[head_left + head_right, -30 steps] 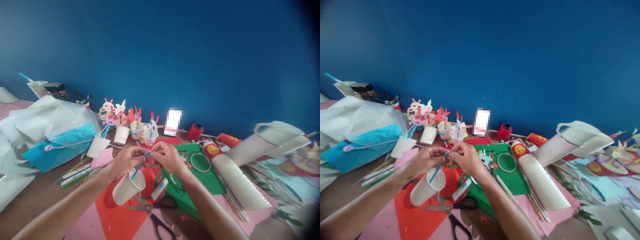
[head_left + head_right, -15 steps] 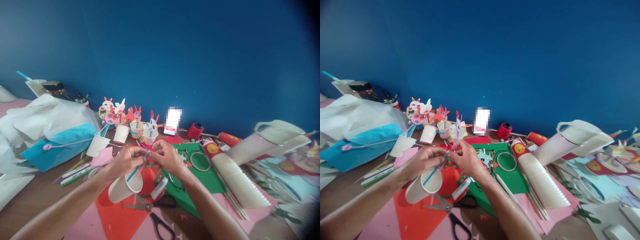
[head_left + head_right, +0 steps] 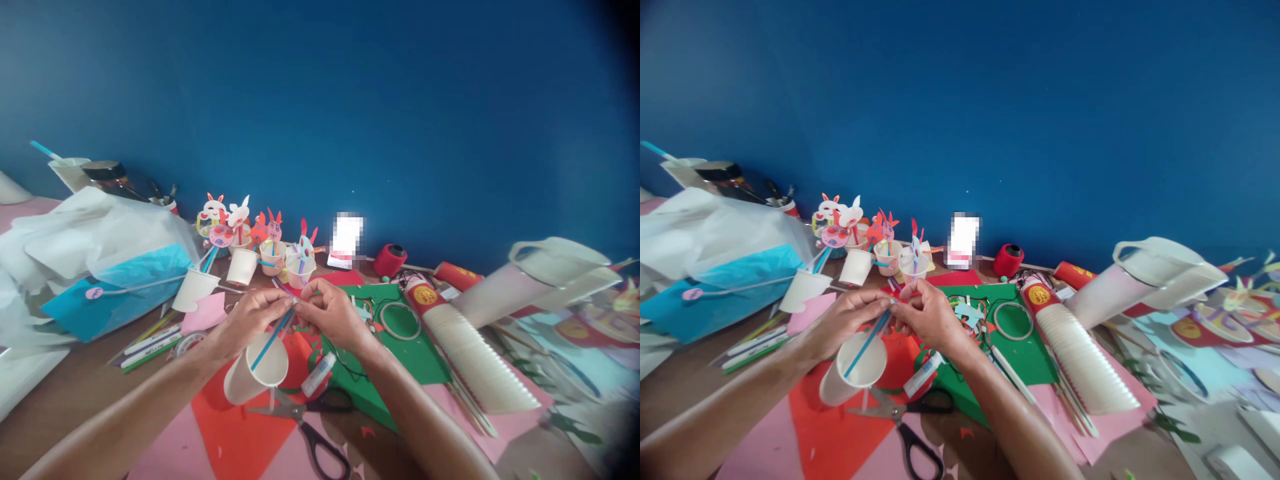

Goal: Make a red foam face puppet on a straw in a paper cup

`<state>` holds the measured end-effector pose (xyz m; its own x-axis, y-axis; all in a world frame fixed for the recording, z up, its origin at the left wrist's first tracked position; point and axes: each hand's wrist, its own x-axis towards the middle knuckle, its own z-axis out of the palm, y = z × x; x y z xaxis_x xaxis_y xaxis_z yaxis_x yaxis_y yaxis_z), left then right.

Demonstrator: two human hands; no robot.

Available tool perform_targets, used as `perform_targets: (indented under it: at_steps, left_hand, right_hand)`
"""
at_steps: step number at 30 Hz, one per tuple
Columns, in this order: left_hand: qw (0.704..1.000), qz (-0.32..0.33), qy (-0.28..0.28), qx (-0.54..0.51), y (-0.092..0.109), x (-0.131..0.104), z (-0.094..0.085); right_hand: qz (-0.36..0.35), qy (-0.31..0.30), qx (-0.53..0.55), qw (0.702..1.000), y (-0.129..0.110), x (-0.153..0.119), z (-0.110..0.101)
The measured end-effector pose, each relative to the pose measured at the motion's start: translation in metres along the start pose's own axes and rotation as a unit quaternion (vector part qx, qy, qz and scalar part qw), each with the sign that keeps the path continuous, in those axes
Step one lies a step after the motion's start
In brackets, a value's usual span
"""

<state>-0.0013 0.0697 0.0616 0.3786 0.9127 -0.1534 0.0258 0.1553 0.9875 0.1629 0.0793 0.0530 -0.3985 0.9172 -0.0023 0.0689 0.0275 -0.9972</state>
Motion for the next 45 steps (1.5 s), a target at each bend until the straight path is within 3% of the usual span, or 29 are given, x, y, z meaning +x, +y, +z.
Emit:
perform_targets:
  at_steps: [18, 29, 36, 42, 45]
  left_hand:
    - [0.981, -0.073, -0.113, -0.137, 0.005, -0.006, -0.012]
    - [0.963, -0.081, -0.226, -0.119, 0.001, -0.007, -0.012]
    - [0.956, -0.084, -0.261, -0.106, 0.004, -0.009, -0.014]
    - [0.951, -0.105, -0.276, -0.089, 0.004, -0.011, -0.019]
    - [0.949, -0.110, -0.285, -0.080, 0.005, -0.012, -0.020]
  right_hand:
    - [-0.043, -0.108, 0.038, 0.993, -0.010, -0.010, -0.010]
    - [-0.078, -0.145, -0.033, 0.986, -0.015, -0.016, -0.011]
    - [-0.145, -0.136, -0.082, 0.977, -0.021, -0.021, -0.004]
    - [-0.151, -0.185, -0.054, 0.970, -0.025, -0.026, 0.003]
    - [-0.200, -0.169, -0.077, 0.962, -0.022, -0.026, 0.003]
